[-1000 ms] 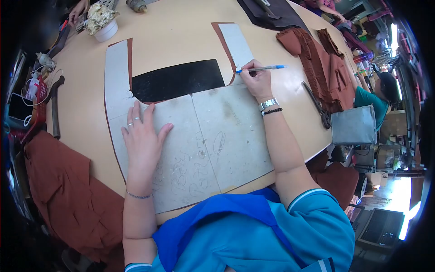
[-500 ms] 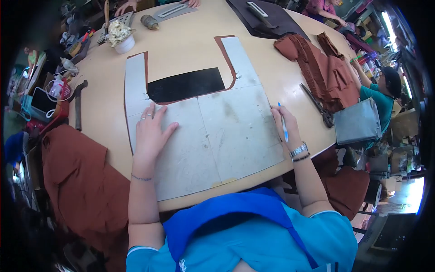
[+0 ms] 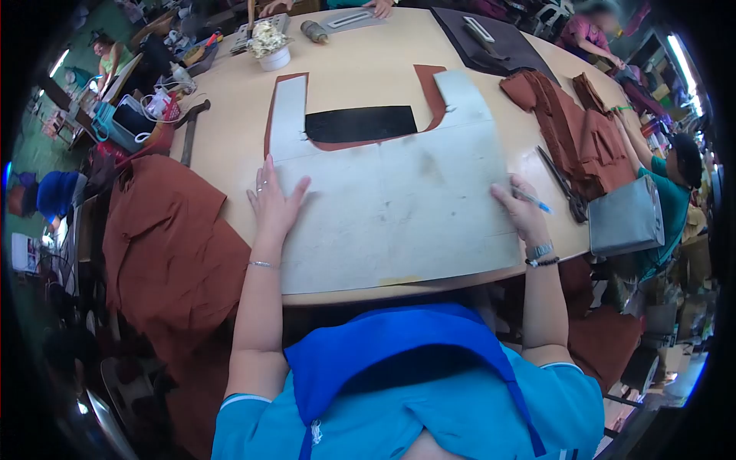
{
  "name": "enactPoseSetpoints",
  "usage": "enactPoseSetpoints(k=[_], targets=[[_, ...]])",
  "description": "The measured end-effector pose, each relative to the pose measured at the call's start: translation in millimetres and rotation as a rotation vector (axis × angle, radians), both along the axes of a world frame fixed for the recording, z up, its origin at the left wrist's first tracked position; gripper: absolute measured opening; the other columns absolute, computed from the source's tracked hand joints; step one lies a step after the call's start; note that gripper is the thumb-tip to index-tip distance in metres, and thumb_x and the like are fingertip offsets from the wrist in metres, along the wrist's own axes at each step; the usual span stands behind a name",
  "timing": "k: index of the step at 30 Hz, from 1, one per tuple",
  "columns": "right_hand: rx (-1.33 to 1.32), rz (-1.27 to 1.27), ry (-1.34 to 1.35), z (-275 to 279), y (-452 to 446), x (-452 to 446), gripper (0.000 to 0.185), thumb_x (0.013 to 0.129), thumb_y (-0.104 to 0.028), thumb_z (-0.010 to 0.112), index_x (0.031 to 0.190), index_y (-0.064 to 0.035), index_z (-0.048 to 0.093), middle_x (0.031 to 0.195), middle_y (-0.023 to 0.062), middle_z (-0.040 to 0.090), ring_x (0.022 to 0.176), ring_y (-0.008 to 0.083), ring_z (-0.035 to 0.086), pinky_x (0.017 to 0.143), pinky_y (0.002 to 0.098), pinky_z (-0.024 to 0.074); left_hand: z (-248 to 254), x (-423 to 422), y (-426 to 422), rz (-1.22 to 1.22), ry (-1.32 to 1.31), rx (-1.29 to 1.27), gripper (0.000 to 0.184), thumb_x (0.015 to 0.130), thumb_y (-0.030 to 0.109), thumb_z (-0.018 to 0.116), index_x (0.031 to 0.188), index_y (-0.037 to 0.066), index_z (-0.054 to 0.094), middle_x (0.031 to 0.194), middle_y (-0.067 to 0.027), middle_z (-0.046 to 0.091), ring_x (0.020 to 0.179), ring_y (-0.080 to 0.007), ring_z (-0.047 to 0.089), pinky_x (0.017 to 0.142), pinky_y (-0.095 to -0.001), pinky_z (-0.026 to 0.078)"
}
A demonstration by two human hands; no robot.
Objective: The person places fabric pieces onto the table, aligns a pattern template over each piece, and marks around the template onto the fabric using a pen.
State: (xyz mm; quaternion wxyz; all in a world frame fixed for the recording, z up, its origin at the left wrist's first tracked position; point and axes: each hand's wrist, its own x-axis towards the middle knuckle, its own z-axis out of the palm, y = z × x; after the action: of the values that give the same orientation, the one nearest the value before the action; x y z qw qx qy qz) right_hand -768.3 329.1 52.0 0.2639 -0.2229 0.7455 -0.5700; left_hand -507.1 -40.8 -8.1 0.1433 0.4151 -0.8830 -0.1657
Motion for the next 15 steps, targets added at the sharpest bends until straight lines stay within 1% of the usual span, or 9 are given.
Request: enactPoseSetpoints(k=[2,3,5,6,9,11,12,13,15], targets=[[-0.027,-0.115,0.228,20.0,12.7,0.0,0.034,0.092,-0.018,0.065,0.117,0.0030,0.058,0.107,0.0069,0.065,0.094,0.0121,0.060,0.081,0.0277,0.0499,-8.1,-0.7,-8.2,0.030,0.068,0.089,0.084,0.091,0.062,0.047,0.152,0.008,0.023,0.156,-0.0149,0.026,0.145,-0.0311,0.021,0.114,-0.0623,0.012],[-0.044,-0.172,0.340,28.7,21.0,-2.6,0.033,0.092,-0.018,0.064,0.116,0.0040,0.059,0.106,0.0071,0.066,0.092,0.0123,0.060,0.081,0.0278,0.0493,-12.0,-0.3,-10.9,0.025,0.026,0.056,0.082,0.092,0.061,0.045,0.152,0.008,0.024,0.156,-0.0145,0.026,0.146,-0.0309,0.021,0.114,-0.0623,0.012],[-0.046,-0.307,0.410,33.2,57.0,-24.9,0.033,0.093,-0.018,0.064,0.118,0.0025,0.059,0.106,0.0053,0.065,0.093,0.0122,0.059,0.084,0.0292,0.0483,-15.2,-2.2,-10.6,0.020,-0.056,-0.009,0.078,0.095,0.059,0.040,0.151,0.008,0.024,0.156,-0.0136,0.026,0.146,-0.0305,0.020,0.114,-0.0623,0.012],[-0.151,-0.393,0.352,36.7,71.7,-33.6,0.034,0.093,-0.019,0.064,0.119,0.0022,0.058,0.107,0.0059,0.065,0.095,0.0127,0.058,0.086,0.0297,0.0478,-12.6,-3.1,-6.3,0.050,-0.053,-0.039,0.080,0.094,0.060,0.042,0.151,0.008,0.025,0.156,-0.0140,0.028,0.146,-0.0301,0.020,0.113,-0.0627,0.012],[-0.364,-0.656,0.319,38.9,106.3,-57.8,0.044,0.095,-0.020,0.063,0.130,0.0031,0.050,0.120,0.0115,0.060,0.106,0.0154,0.056,0.091,0.0312,0.0461,-8.1,-4.4,-3.5,0.302,-0.212,-0.106,0.078,0.093,0.059,0.046,0.149,0.008,0.030,0.156,-0.0142,0.027,0.146,-0.0302,0.020,0.113,-0.0634,0.013],[-0.139,-0.801,0.825,33.0,119.7,-70.4,0.051,0.096,-0.020,0.062,0.137,0.0033,0.041,0.129,0.0145,0.054,0.115,0.0192,0.053,0.096,0.0323,0.0447,-6.3,-2.1,-3.4,0.274,-0.139,-0.127,0.069,0.092,0.055,0.051,0.143,0.011,0.040,0.152,-0.0122,0.034,0.144,-0.0297,0.025,0.110,-0.0651,0.017],[-0.066,-0.833,0.980,28.8,120.0,-73.4,0.054,0.096,-0.019,0.061,0.139,0.0031,0.038,0.133,0.0157,0.051,0.119,0.0210,0.051,0.099,0.0331,0.0437,-5.5,-2.0,-3.6,0.263,-0.102,-0.136,0.064,0.091,0.053,0.054,0.140,0.013,0.045,0.150,-0.0112,0.038,0.142,-0.0294,0.028,0.109,-0.0660,0.019],[0.011,-0.879,1.135,24.9,120.2,-75.9,0.056,0.096,-0.018,0.060,0.142,0.0028,0.034,0.136,0.0170,0.048,0.124,0.0228,0.049,0.101,0.0338,0.0427,-7.2,-4.1,-6.7,0.189,-0.048,-0.124,0.058,0.091,0.050,0.056,0.136,0.014,0.049,0.142,-0.0110,0.045,0.136,-0.0296,0.035,0.106,-0.0631,0.025],[0.063,-0.887,1.234,3.4,104.6,-78.6,0.059,0.097,-0.015,0.058,0.145,0.0016,0.028,0.142,0.0189,0.041,0.132,0.0262,0.042,0.107,0.0357,0.0400,-13.8,-1.4,-18.2,0.074,0.045,-0.100,0.048,0.090,0.044,0.060,0.128,0.015,0.056,0.127,-0.0104,0.059,0.124,-0.0300,0.050,0.100,-0.0572,0.036]])
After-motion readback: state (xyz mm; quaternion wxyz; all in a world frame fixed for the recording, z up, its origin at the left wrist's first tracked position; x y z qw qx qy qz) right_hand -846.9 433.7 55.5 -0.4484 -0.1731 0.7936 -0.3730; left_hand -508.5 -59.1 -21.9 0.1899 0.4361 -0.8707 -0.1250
